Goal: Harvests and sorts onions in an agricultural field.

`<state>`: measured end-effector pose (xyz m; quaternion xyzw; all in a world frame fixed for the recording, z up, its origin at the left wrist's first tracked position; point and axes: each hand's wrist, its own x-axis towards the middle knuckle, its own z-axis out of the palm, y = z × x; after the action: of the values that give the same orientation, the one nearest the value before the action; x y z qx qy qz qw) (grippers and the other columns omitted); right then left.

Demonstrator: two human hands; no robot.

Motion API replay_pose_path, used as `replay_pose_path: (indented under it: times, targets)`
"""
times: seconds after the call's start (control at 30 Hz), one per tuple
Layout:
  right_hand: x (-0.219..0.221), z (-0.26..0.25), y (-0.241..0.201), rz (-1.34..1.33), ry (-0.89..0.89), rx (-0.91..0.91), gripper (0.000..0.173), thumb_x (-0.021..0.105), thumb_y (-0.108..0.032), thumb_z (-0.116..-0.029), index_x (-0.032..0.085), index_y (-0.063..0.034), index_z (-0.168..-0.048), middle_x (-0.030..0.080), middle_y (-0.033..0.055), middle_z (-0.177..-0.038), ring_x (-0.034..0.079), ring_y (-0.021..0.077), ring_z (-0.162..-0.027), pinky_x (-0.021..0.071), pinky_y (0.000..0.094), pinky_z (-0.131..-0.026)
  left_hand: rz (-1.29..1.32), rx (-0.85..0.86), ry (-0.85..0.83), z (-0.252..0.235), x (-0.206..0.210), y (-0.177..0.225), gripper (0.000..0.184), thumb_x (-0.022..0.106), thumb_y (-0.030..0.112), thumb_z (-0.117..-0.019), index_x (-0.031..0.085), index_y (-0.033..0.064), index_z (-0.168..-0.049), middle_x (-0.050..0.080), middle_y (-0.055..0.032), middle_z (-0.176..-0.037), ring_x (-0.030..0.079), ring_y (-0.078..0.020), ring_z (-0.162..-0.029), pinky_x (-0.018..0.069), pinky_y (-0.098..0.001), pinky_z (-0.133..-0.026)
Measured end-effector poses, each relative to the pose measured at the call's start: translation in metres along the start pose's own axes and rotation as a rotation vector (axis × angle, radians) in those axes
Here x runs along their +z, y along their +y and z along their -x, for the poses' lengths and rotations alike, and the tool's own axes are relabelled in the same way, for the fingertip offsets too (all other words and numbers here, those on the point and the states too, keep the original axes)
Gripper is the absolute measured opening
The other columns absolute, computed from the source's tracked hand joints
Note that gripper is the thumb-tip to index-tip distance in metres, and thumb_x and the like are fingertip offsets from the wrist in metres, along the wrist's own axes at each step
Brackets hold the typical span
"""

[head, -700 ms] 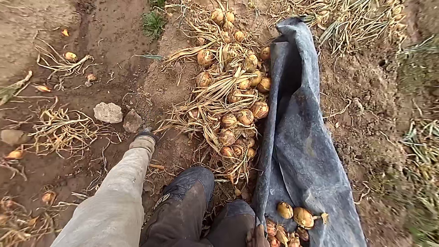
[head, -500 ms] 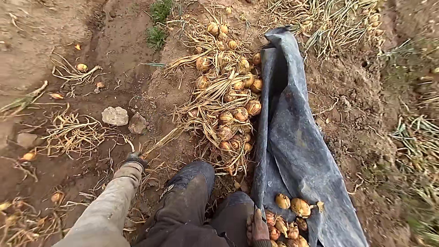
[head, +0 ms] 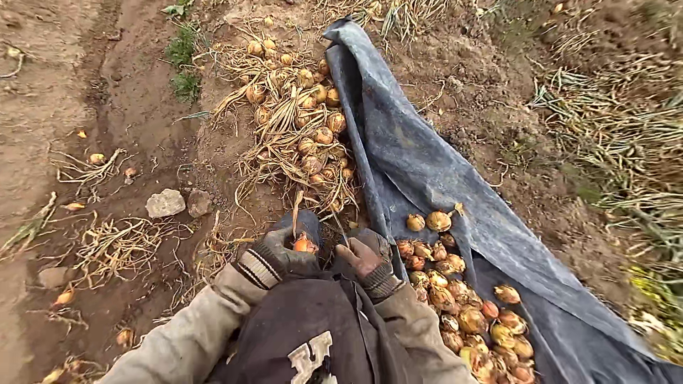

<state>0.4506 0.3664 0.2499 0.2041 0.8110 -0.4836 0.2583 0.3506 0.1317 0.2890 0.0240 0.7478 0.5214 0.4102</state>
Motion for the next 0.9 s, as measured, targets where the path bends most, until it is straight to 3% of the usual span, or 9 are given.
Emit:
replay_pose_path:
  times: [0.1, 0.2, 0.37, 0.47, 0.57, 0.63, 0.73, 0.83, 0.9]
  targets:
    - [-0.001, 0.019, -0.013, -0.043, 0.004, -0.139, 0.066, 0.06, -0.064, -0.0928, 0.065, -0.0024, -0.115, 0.068, 0.016, -0.092, 0.066, 0.0297, -0.085, 0.0547, 0.0543, -0.08, -0.173, 0.201, -0.06, 0.0, 0.03, 0.012, 0.056, 0.095, 0.03, -0.0632, 0.072, 0.015, -0.112, 0.075, -0.0034, -0.097, 0.073, -0.0155, -0.087, 0.0633, -0.0379, -0.08]
    - [-0.004, 0.032, -0.02, -0.055, 0.06, -0.207, 0.063, 0.06, -0.064, -0.0933, 0.068, -0.0037, -0.109, 0.069, 0.0152, -0.09, 0.068, 0.0304, -0.087, 0.0544, 0.0566, -0.082, -0.48, 0.312, -0.059, 0.008, 0.042, 0.036, 0.05, 0.092, 0.045, -0.0659, 0.073, 0.0216, -0.107, 0.073, 0.0032, -0.091, 0.07, -0.0095, -0.084, 0.0608, -0.0381, -0.079]
    - [-0.003, 0.04, -0.021, -0.05, 0.186, -0.294, 0.06, 0.036, -0.059, -0.1055, 0.069, -0.009, -0.098, 0.071, 0.0107, -0.085, 0.071, 0.027, -0.086, 0.0559, 0.0568, -0.079, -0.816, 0.313, 0.034, 0.014, 0.051, 0.054, 0.054, 0.088, 0.06, -0.0591, 0.073, 0.0299, -0.102, 0.072, 0.0072, -0.092, 0.068, -0.0102, -0.085, 0.0593, -0.0455, -0.079]
    - [-0.004, 0.046, -0.028, -0.108, 0.201, -0.256, 0.064, 0.032, -0.052, -0.1088, 0.074, -0.0033, -0.101, 0.073, 0.0165, -0.093, 0.07, 0.0316, -0.095, 0.0532, 0.0588, -0.088, -0.836, 0.384, 0.113, 0.012, 0.054, 0.054, 0.055, 0.089, 0.057, -0.0593, 0.076, 0.0252, -0.103, 0.073, 0.0028, -0.106, 0.069, -0.015, -0.097, 0.0591, -0.0493, -0.087]
    - [0.006, 0.044, -0.02, -0.189, 0.273, -0.217, 0.059, 0.037, -0.046, -0.1081, 0.071, -0.0019, -0.087, 0.067, 0.0137, -0.078, 0.067, 0.0282, -0.079, 0.0535, 0.0545, -0.077, -0.844, 0.323, 0.218, -0.007, 0.041, 0.048, 0.051, 0.091, 0.046, -0.0696, 0.076, 0.0187, -0.11, 0.074, -0.0066, -0.111, 0.07, -0.0258, -0.103, 0.0563, -0.0578, -0.091]
    - [0.006, 0.041, -0.016, -0.209, 0.329, -0.211, 0.061, 0.036, -0.049, -0.1069, 0.069, -0.0038, -0.082, 0.064, 0.0113, -0.072, 0.064, 0.0266, -0.073, 0.0525, 0.0535, -0.071, -0.676, 0.168, 0.301, -0.03, 0.021, 0.034, 0.051, 0.089, 0.037, -0.0764, 0.073, 0.0159, -0.119, 0.075, -0.0096, -0.111, 0.071, -0.0273, -0.103, 0.0557, -0.0577, -0.093]
    - [-0.005, 0.033, -0.016, -0.11, 0.244, -0.134, 0.066, 0.04, -0.062, -0.1041, 0.067, -0.0022, -0.111, 0.069, 0.0192, -0.09, 0.068, 0.0358, -0.088, 0.053, 0.0604, -0.082, 0.04, 0.017, 0.328, -0.034, 0.016, 0.03, 0.052, 0.082, 0.016, -0.0879, 0.057, 0.0043, -0.132, 0.071, -0.0158, -0.106, 0.073, -0.0237, -0.088, 0.0625, -0.042, -0.08]
    - [-0.001, 0.019, -0.018, -0.065, 0.178, -0.077, 0.074, 0.059, -0.067, -0.0944, 0.061, 0.0006, -0.126, 0.07, 0.0237, -0.104, 0.069, 0.0395, -0.098, 0.0526, 0.0622, -0.09, 0.447, -0.052, 0.243, -0.015, 0.034, 0.043, 0.046, 0.064, 0.017, -0.1022, 0.047, 0.0038, -0.143, 0.069, -0.0188, -0.112, 0.073, -0.0262, -0.089, 0.0631, -0.0409, -0.077]
    - [0.005, 0.014, -0.021, -0.118, 0.191, -0.133, 0.073, 0.064, -0.064, -0.0926, 0.06, 0.0019, -0.125, 0.069, 0.023, -0.101, 0.067, 0.038, -0.094, 0.0524, 0.0601, -0.087, 0.466, -0.039, 0.219, -0.003, 0.046, 0.052, 0.035, 0.057, 0.019, -0.1061, 0.052, 0.0024, -0.136, 0.07, -0.0152, -0.104, 0.072, -0.0214, -0.084, 0.062, -0.0371, -0.074]
